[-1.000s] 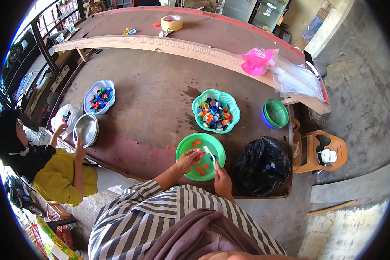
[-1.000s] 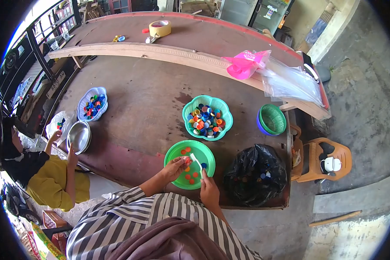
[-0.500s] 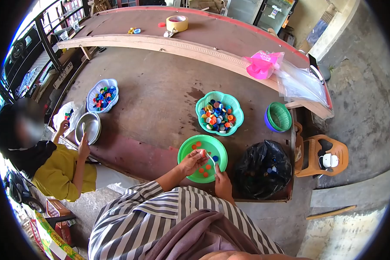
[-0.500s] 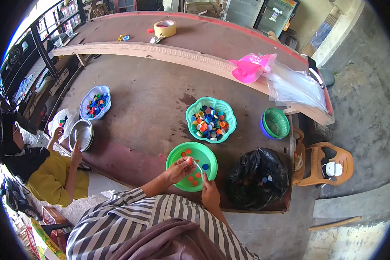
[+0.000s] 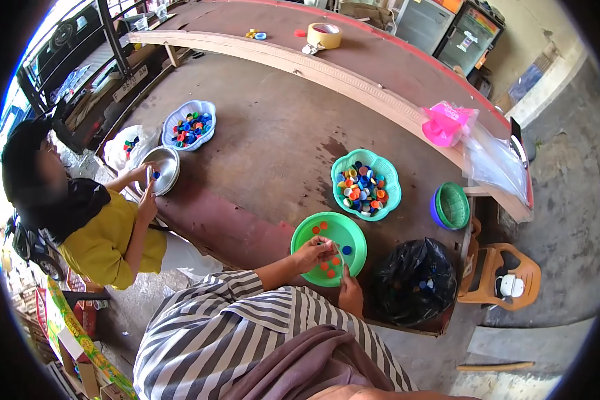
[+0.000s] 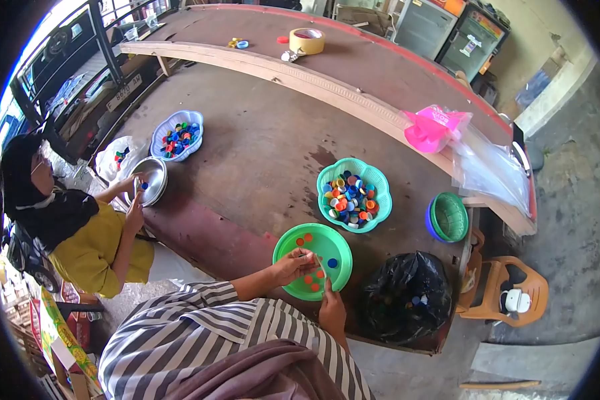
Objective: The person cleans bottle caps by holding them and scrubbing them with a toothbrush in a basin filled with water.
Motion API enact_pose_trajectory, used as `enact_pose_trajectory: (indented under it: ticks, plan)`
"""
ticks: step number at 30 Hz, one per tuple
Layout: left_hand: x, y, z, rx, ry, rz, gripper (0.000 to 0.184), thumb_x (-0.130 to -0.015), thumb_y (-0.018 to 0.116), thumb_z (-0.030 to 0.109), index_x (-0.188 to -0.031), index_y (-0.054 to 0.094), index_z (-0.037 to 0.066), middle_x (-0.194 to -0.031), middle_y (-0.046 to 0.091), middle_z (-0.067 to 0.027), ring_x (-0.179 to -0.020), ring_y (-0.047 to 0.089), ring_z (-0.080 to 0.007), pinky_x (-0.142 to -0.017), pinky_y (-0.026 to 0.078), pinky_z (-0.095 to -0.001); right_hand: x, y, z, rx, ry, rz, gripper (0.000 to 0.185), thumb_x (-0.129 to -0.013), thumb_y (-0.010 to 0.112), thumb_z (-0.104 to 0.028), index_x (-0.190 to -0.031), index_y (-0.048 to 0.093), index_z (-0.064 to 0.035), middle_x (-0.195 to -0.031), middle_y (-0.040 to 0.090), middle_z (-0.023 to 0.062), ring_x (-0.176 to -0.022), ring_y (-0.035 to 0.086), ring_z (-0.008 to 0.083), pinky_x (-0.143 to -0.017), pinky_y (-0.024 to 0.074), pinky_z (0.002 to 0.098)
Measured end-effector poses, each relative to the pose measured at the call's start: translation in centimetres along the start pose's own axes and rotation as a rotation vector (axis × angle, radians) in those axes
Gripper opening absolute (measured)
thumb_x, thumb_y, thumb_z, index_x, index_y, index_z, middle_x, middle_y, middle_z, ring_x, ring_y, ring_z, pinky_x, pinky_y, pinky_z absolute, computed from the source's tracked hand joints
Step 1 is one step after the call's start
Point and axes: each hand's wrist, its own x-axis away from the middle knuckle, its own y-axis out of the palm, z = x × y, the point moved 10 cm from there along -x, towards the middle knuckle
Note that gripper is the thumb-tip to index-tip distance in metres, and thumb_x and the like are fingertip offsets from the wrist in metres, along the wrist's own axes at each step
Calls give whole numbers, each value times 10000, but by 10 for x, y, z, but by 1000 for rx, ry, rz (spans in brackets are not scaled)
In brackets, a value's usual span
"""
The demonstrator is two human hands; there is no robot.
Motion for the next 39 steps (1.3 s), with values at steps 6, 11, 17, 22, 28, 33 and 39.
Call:
enact_pose_trajectory:
  ticks: [6, 11, 17, 22, 28, 33, 39]
  plan:
    - [3, -5, -5, -47, -58, 65, 196, -913, 558, 199, -993, 427, 77, -1060, 587, -115, -978, 596, -211, -893, 497, -344, 1, -5, -6, 1, -21, 52, 497, -873, 478, -98, -1360, 405, -171, -995, 544, 158, -872, 579, 358, -686, 475, 445]
    - [8, -2, -10, -113, -106, 62, 186, -940, 505, 227, -1012, 439, 69, -1165, 552, -151, -1068, 566, -237, -938, 470, -353, 0, -4, 26, 12, 189, -21, 507, -870, 479, -87, -1364, 398, -168, -982, 555, 176, -868, 580, 372, -697, 477, 441]
    - [5, -1, -8, -141, -122, 48, 193, -931, 523, 222, -1006, 433, 68, -1119, 572, -138, -1040, 584, -242, -922, 482, -351, 0, 4, 35, -29, 175, -45, 482, -868, 476, -80, -1343, 424, -141, -974, 570, 174, -848, 584, 370, -678, 473, 435]
    - [-4, -11, -2, -160, -117, 68, 197, -928, 529, 212, -1001, 425, 61, -1101, 582, -140, -1022, 596, -243, -902, 494, -347, -12, -5, 20, -50, 121, -20, 474, -865, 488, -97, -1333, 443, -161, -962, 573, 160, -809, 589, 364, -661, 473, 438]
    - [-2, -5, -1, -162, -167, 105, 159, -937, 510, 191, -1003, 433, 68, -1117, 572, -130, -1044, 584, -235, -914, 490, -344, -20, -14, 26, -7, 122, 41, 469, -860, 497, -115, -1321, 458, -192, -891, 570, 147, -738, 591, 357, -610, 484, 439]
    - [-7, -7, -7, -177, -207, 74, 180, -935, 518, 219, -1009, 447, 71, -1123, 576, -134, -1047, 586, -234, -911, 487, -343, -19, -8, 41, 20, 109, 42, 475, -846, 499, -111, -1314, 468, -188, -850, 565, 135, -671, 589, 344, -576, 481, 433]
    - [-13, -13, -2, -241, -209, 97, 226, -942, 504, 224, -1084, 469, 52, -1160, 562, -153, -1046, 578, -234, -913, 475, -360, -29, -9, 32, 44, 118, -52, 452, -842, 504, -92, -1288, 495, -165, -858, 582, 120, -679, 596, 333, -586, 483, 425]
